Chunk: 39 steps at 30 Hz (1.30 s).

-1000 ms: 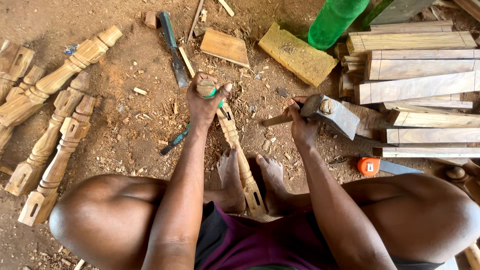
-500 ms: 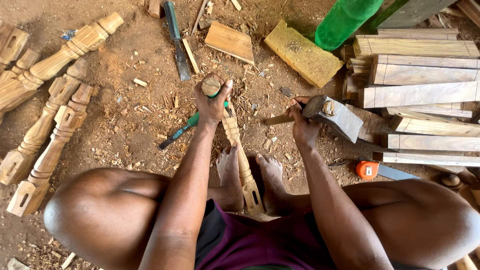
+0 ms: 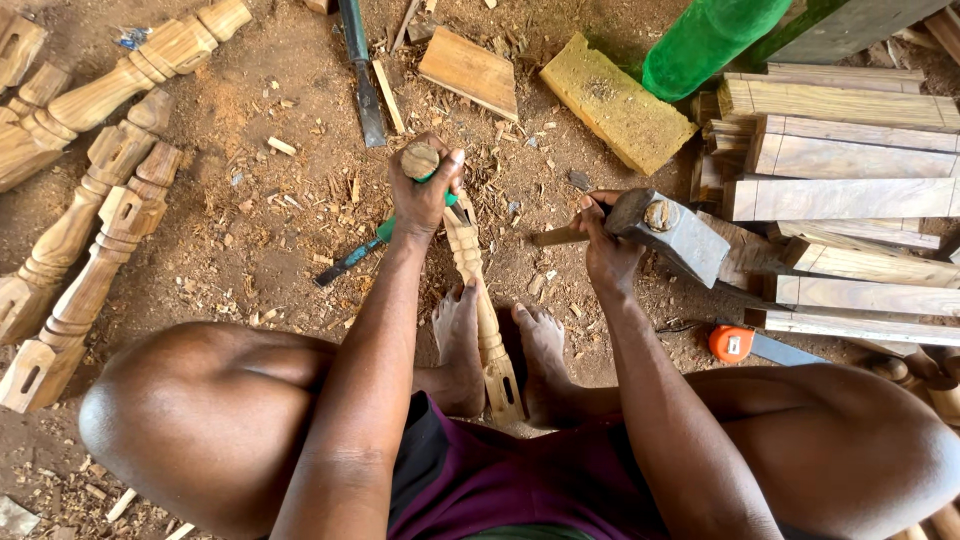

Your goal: The person carves a wooden piece with a chisel and an adze, striking the chisel repeatedly to remove wood shavings and shape the decorative object.

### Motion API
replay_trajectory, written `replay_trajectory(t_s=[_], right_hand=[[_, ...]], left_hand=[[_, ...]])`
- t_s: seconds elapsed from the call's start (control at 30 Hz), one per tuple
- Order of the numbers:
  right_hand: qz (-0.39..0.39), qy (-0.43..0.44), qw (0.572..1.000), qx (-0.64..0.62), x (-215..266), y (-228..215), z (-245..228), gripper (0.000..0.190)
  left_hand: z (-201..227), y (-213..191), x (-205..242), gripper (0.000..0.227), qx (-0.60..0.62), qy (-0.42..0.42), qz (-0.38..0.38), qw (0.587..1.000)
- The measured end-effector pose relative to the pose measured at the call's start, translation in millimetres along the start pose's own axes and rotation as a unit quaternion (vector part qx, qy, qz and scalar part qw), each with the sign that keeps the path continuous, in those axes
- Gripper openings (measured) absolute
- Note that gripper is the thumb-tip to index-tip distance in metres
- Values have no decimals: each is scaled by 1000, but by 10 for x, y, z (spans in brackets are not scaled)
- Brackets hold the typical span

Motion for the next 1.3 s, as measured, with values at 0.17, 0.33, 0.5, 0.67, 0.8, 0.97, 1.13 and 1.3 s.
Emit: replay_trajectory(t_s=[0.17, 0.33, 0.5, 0.67, 0.8, 0.97, 1.13, 1.3], right_hand=[[-15, -35, 999, -31, 22, 45, -60, 10], [-27, -49, 997, -49, 38, 81, -133, 10], [-24, -61, 997, -36, 33, 80, -118, 11], [-31, -52, 998, -34, 34, 81, -104, 11], [-38, -4, 999, -10, 43, 150, -210, 13], [-103, -88, 990, 46, -73, 492, -894, 26], [-166, -290, 926, 174, -245, 829, -1715, 21], [-347, -319, 644, 602, -165, 1110, -1505, 30]], left_hand=[[-94, -254, -131, 22, 92, -42, 53, 993], [-101, -437, -169, 17, 169, -82, 76, 979], [-54, -392, -167, 13, 156, -98, 31, 982], [-126, -65, -155, 21, 73, -73, -11, 995], [-146, 193, -63, 26, -51, -26, -36, 998], [-149, 242, 54, 21, -94, 103, 0, 990], [-449, 99, 52, 20, -207, 137, 5, 969], [-538, 24, 207, 37, -222, 106, 18, 969]])
Point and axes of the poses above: each hand's wrist, its own x-axis away from the middle knuckle, its own y-axis out of the palm, z = x × y, the point moved 7 cm from there along -x, towards the middle knuckle, and after that the axes turned 13 degrees about z, right-handed, at the moved point
